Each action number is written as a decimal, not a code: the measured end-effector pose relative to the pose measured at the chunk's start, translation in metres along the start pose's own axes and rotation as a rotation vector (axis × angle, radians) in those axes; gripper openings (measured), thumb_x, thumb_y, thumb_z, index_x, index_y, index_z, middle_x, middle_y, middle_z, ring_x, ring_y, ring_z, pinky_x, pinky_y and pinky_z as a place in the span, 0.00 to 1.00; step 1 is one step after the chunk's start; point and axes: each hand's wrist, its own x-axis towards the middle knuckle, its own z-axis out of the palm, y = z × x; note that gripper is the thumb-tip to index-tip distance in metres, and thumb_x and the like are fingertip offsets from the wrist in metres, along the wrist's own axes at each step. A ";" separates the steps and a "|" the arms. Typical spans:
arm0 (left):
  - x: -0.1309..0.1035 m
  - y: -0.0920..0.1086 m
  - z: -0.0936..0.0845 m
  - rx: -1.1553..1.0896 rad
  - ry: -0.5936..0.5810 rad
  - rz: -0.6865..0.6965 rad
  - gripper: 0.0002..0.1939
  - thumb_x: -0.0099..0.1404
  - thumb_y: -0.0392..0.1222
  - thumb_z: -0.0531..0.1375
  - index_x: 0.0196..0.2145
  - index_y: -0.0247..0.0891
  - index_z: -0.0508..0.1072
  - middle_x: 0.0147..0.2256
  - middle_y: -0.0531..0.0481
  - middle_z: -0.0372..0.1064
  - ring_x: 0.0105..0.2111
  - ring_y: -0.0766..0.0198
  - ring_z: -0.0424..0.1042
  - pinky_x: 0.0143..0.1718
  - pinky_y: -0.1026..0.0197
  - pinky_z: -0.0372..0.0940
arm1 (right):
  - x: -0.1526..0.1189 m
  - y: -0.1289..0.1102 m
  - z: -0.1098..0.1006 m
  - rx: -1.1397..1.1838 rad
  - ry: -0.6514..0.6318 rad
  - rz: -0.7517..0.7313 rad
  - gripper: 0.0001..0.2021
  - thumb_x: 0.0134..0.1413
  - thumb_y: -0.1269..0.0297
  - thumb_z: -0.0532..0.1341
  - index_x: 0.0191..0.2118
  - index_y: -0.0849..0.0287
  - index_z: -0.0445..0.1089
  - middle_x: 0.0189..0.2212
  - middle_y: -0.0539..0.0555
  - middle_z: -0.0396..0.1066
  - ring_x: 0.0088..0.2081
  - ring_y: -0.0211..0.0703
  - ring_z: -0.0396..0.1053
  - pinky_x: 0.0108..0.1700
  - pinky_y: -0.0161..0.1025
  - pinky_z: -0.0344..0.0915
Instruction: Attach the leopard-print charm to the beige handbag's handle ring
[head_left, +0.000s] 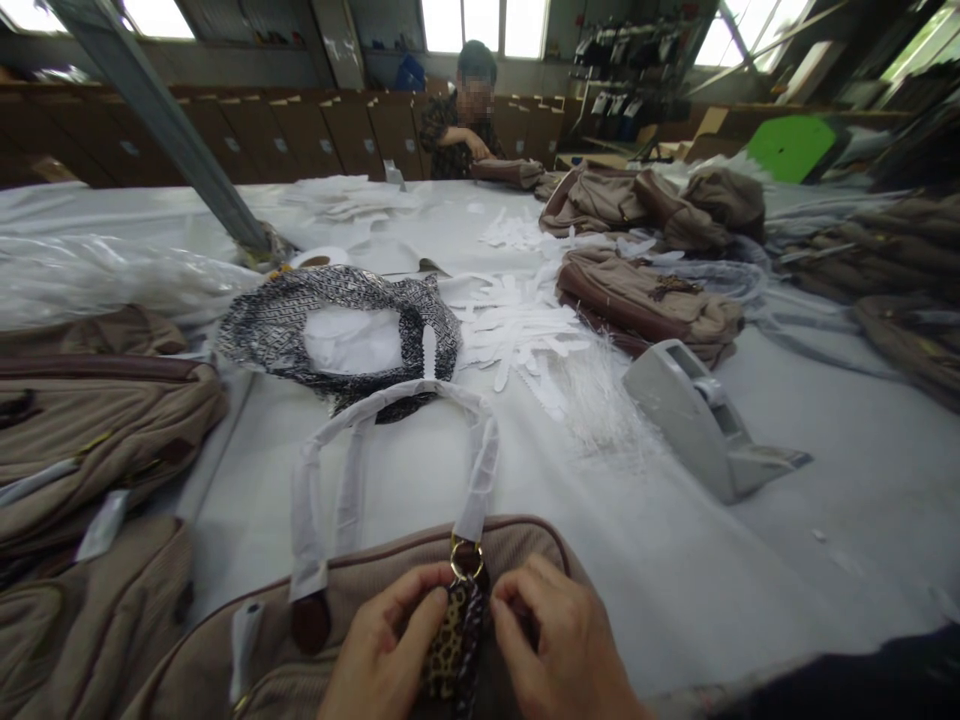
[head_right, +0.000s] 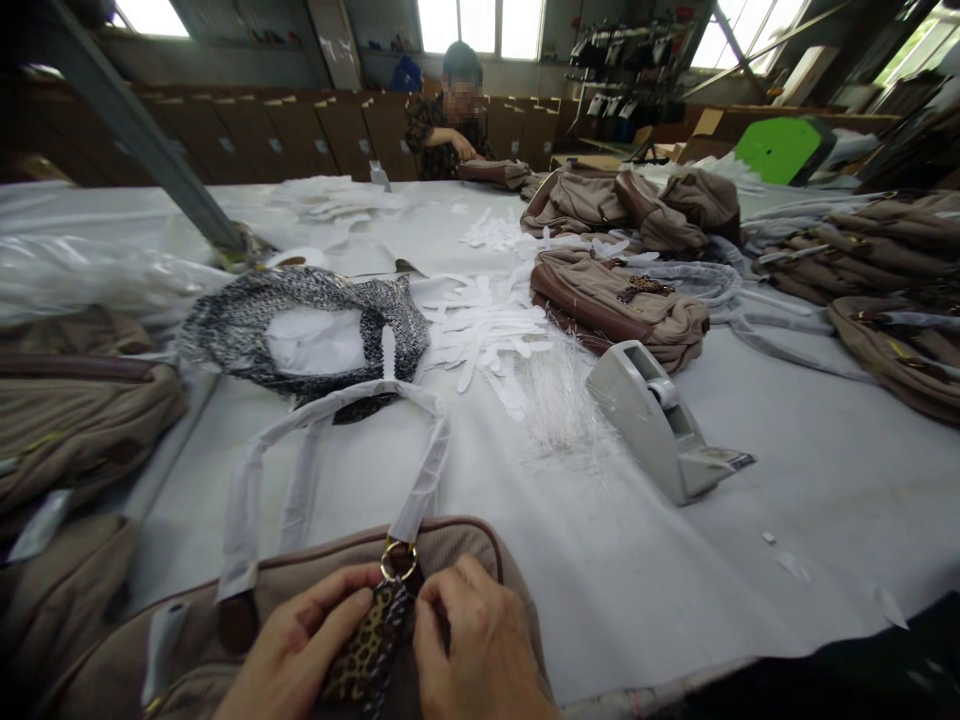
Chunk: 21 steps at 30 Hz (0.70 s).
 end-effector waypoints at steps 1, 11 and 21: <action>0.000 0.001 -0.001 0.008 -0.011 0.002 0.20 0.56 0.52 0.61 0.41 0.35 0.73 0.36 0.47 0.74 0.35 0.59 0.71 0.36 0.65 0.65 | 0.000 0.000 0.001 -0.004 0.003 -0.003 0.07 0.54 0.71 0.54 0.28 0.59 0.67 0.25 0.50 0.64 0.26 0.36 0.62 0.28 0.35 0.50; 0.003 -0.004 -0.007 -0.199 -0.174 -0.064 0.16 0.55 0.51 0.63 0.36 0.37 0.73 0.32 0.49 0.71 0.33 0.62 0.68 0.36 0.64 0.63 | 0.001 0.002 0.004 0.014 -0.065 0.024 0.07 0.56 0.70 0.53 0.30 0.58 0.67 0.27 0.50 0.65 0.29 0.37 0.65 0.30 0.33 0.53; 0.007 0.002 -0.008 -0.242 -0.292 -0.127 0.17 0.59 0.50 0.61 0.38 0.33 0.74 0.31 0.48 0.68 0.32 0.65 0.65 0.34 0.65 0.60 | -0.008 0.003 0.010 0.084 -0.073 0.105 0.08 0.57 0.68 0.53 0.29 0.58 0.67 0.25 0.48 0.66 0.25 0.35 0.63 0.26 0.32 0.52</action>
